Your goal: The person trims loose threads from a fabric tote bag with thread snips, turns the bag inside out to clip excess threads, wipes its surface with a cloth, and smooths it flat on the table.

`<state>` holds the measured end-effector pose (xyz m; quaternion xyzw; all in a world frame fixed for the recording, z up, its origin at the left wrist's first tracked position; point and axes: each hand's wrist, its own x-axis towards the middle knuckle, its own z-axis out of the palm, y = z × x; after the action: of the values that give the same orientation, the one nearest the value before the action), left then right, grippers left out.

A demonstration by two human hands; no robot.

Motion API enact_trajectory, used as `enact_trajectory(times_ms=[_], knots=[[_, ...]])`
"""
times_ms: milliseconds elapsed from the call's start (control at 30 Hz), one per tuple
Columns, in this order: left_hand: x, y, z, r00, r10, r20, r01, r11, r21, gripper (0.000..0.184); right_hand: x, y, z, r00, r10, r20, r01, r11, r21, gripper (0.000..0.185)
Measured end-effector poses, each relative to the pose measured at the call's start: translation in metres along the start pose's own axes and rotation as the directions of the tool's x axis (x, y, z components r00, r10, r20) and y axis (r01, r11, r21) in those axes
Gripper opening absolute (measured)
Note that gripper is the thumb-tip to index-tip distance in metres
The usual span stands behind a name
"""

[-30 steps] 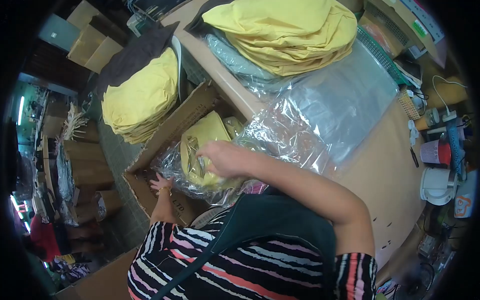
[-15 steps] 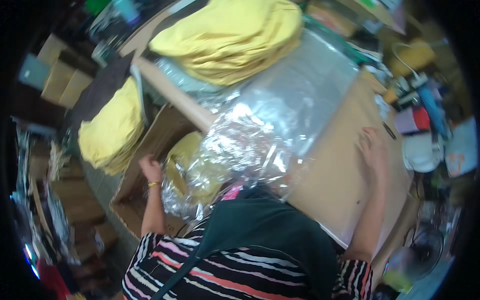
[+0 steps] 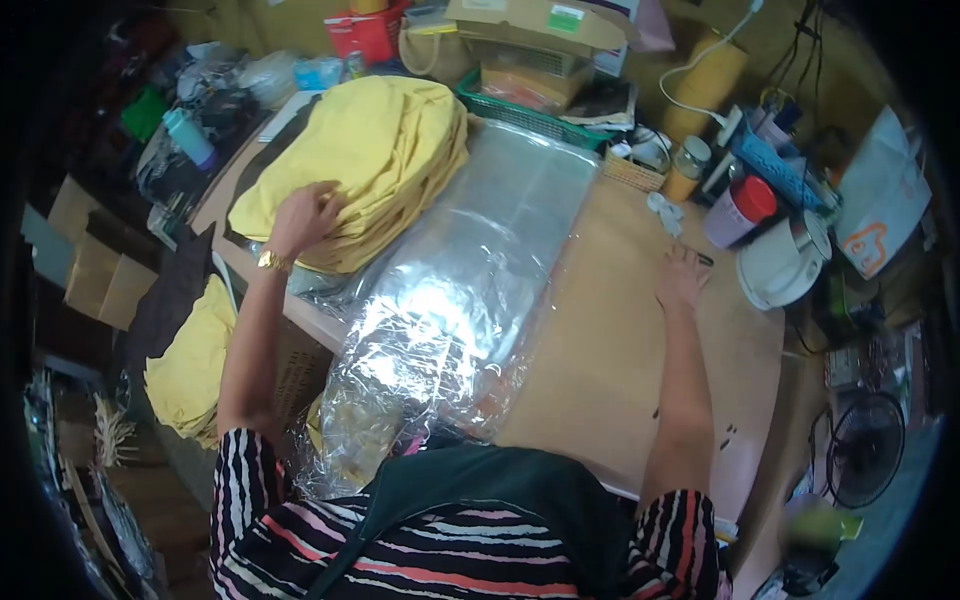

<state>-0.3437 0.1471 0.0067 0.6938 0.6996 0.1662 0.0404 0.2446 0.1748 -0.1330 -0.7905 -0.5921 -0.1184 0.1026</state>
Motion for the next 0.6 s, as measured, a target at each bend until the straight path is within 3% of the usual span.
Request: enact_trajectory(times_ms=[33,100,133,200,233,267,300,333,400,433,467,500,533,567,600], knots=[[0.004,-0.004,-0.005,1.000,-0.011,-0.014,0.011,1.000,0.008,0.048,-0.001,0.004,-0.005,1.000,-0.012,-0.008,0.012,1.000,0.013,0.035],[0.010,-0.014,-0.013,0.989,0.073,0.132,-0.045,0.978,-0.205,0.048,-0.003,0.018,-0.016,0.988,-0.153,0.027,0.151,0.986,0.067,0.027],[0.014,-0.027,-0.016,0.990,0.066,0.121,-0.040,0.979,-0.200,0.048,-0.003,0.029,-0.012,0.987,-0.162,0.019,0.160,0.984,0.074,0.027],[0.017,-0.049,-0.025,0.941,0.166,0.295,-0.046,0.927,-0.373,0.050,-0.006,0.051,-0.005,0.978,-0.202,0.051,0.202,0.979,0.003,0.023],[0.009,-0.040,-0.042,0.956,0.214,0.202,-0.172,0.964,-0.204,0.036,-0.007,0.058,-0.001,0.978,-0.204,0.048,0.204,0.979,0.006,0.023],[0.010,-0.046,-0.043,0.957,0.213,0.200,-0.172,0.964,-0.202,0.036,-0.009,0.064,0.003,0.981,-0.184,-0.066,0.183,0.983,-0.030,0.023],[0.015,-0.062,-0.043,0.964,0.129,0.233,-0.051,0.948,-0.314,0.030,-0.011,0.071,0.009,0.970,-0.166,-0.179,0.157,0.986,-0.064,0.024],[0.019,-0.073,-0.042,0.961,0.051,0.273,0.070,0.906,-0.416,0.026,-0.006,0.084,0.024,0.969,-0.166,-0.183,0.157,0.986,-0.061,0.024],[0.019,-0.070,-0.044,0.982,0.043,0.186,0.035,0.918,-0.396,0.024,0.004,0.107,0.057,0.954,0.102,-0.283,-0.008,0.948,0.318,0.029],[0.021,-0.062,-0.046,0.999,-0.006,-0.045,-0.016,0.884,-0.467,0.022,0.004,0.099,0.042,0.952,0.105,-0.289,-0.006,0.946,0.324,0.029],[0.023,-0.054,-0.047,0.961,-0.067,-0.268,-0.086,0.848,-0.522,0.022,0.002,0.092,0.026,0.957,0.278,-0.082,-0.160,0.742,0.651,0.032],[0.030,-0.049,-0.048,0.908,0.058,-0.416,-0.242,0.882,-0.405,0.022,-0.001,0.081,0.003,0.918,0.357,0.171,-0.320,0.417,0.851,0.035],[0.025,-0.021,-0.054,0.878,0.115,-0.464,-0.296,0.893,-0.338,0.021,-0.008,0.067,-0.024,0.917,0.361,0.171,-0.322,0.413,0.852,0.035],[0.011,0.024,-0.062,0.846,0.170,-0.505,-0.342,0.900,-0.271,0.021,-0.016,0.052,-0.053,0.945,0.214,0.248,-0.311,0.341,0.887,0.036],[-0.011,0.075,-0.070,0.923,0.132,-0.362,-0.256,0.912,-0.320,0.023,-0.025,0.035,-0.087,0.950,0.052,0.307,-0.309,0.269,0.912,0.037]])
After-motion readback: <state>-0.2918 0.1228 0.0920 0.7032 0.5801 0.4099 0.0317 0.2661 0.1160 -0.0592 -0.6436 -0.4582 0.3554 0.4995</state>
